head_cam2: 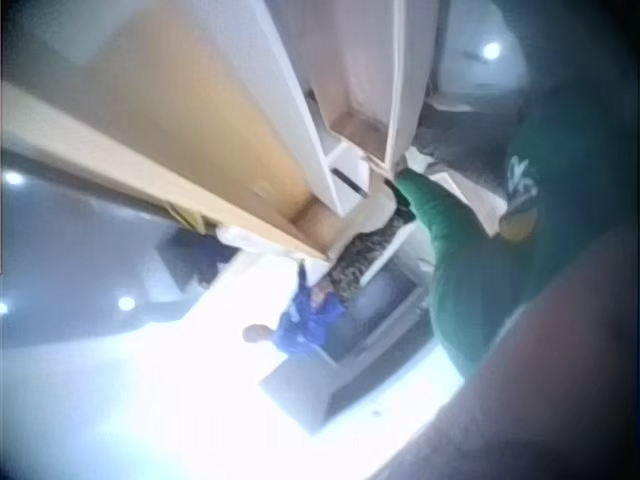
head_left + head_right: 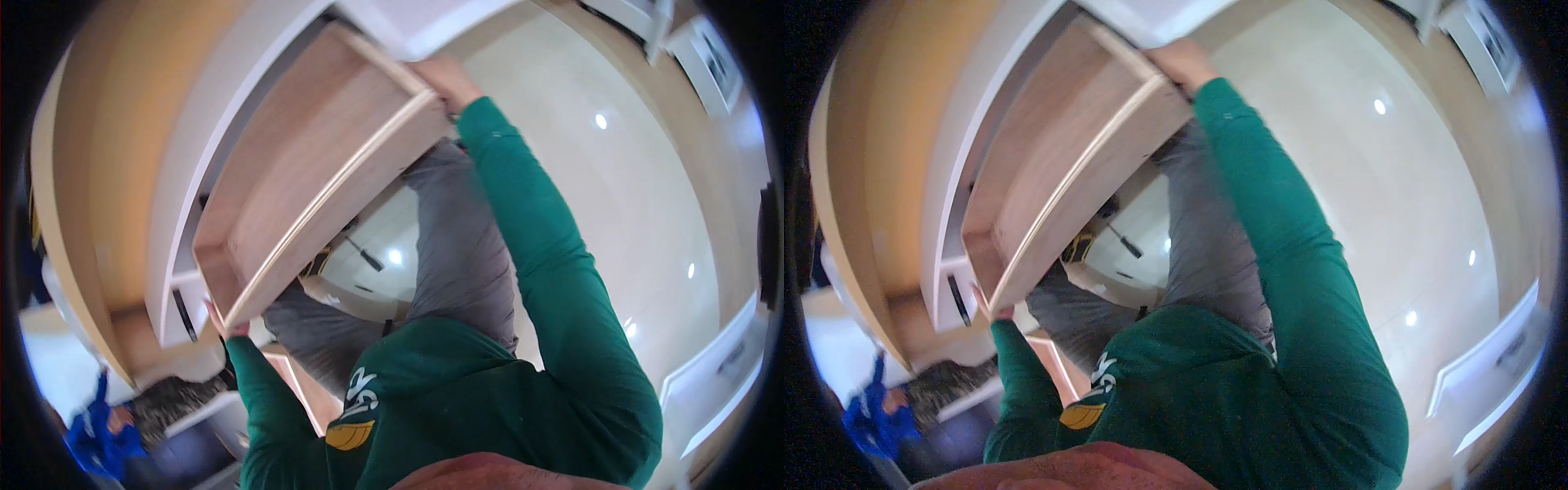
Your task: The person assembles a wooden drawer by attaching metal drawer slides to its sides. They handle the drawer box, metal slides, and a power drill, positioning and securing the hardware while sitting on the floor.
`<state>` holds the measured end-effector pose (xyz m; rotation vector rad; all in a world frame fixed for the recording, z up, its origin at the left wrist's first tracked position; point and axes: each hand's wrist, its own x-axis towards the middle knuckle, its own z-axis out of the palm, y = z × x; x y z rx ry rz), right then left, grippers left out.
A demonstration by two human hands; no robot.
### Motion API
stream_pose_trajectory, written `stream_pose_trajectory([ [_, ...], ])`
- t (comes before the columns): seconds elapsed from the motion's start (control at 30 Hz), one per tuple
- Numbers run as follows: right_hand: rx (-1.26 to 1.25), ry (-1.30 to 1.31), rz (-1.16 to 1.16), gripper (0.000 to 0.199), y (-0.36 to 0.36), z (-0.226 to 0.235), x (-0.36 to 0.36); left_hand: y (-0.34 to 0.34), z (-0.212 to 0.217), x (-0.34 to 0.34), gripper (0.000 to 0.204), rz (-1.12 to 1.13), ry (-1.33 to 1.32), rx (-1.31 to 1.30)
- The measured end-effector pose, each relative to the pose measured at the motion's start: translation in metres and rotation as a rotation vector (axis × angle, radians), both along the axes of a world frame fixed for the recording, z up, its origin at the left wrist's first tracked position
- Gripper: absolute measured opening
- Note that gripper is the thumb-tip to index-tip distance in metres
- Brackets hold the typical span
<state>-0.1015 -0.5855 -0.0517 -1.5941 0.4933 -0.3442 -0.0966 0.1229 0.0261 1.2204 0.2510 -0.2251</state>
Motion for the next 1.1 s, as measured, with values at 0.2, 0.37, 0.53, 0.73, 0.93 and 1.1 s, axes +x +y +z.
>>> stream_pose_trajectory([
  [0.2,-0.163,-0.115,0.197,0.041,-0.041,-0.045,-0.013,0.018,-0.005,0.017,0.062,0.188,0.035,0.010],
  [0.37,0.324,0.017,-0.019,0.043,-0.056,-0.031,-0.008,0.013,0.000,0.010,0.067,0.050,0.077,0.051],
  [0.53,0.371,0.054,-0.016,0.045,-0.040,-0.006,-0.002,0.004,0.006,0.013,0.066,-0.018,0.085,-0.052],
  [0.73,0.391,0.062,-0.075,0.048,-0.014,0.008,-0.002,0.008,0.000,0.026,0.073,-0.043,0.109,-0.107],
  [0.93,0.396,0.052,-0.118,0.050,-0.001,0.018,-0.022,0.012,0.000,0.012,0.078,-0.030,0.125,-0.106],
  [1.1,0.417,0.035,-0.160,0.053,0.011,0.025,-0.052,0.014,0.005,-0.028,0.074,0.021,0.158,-0.062],
])
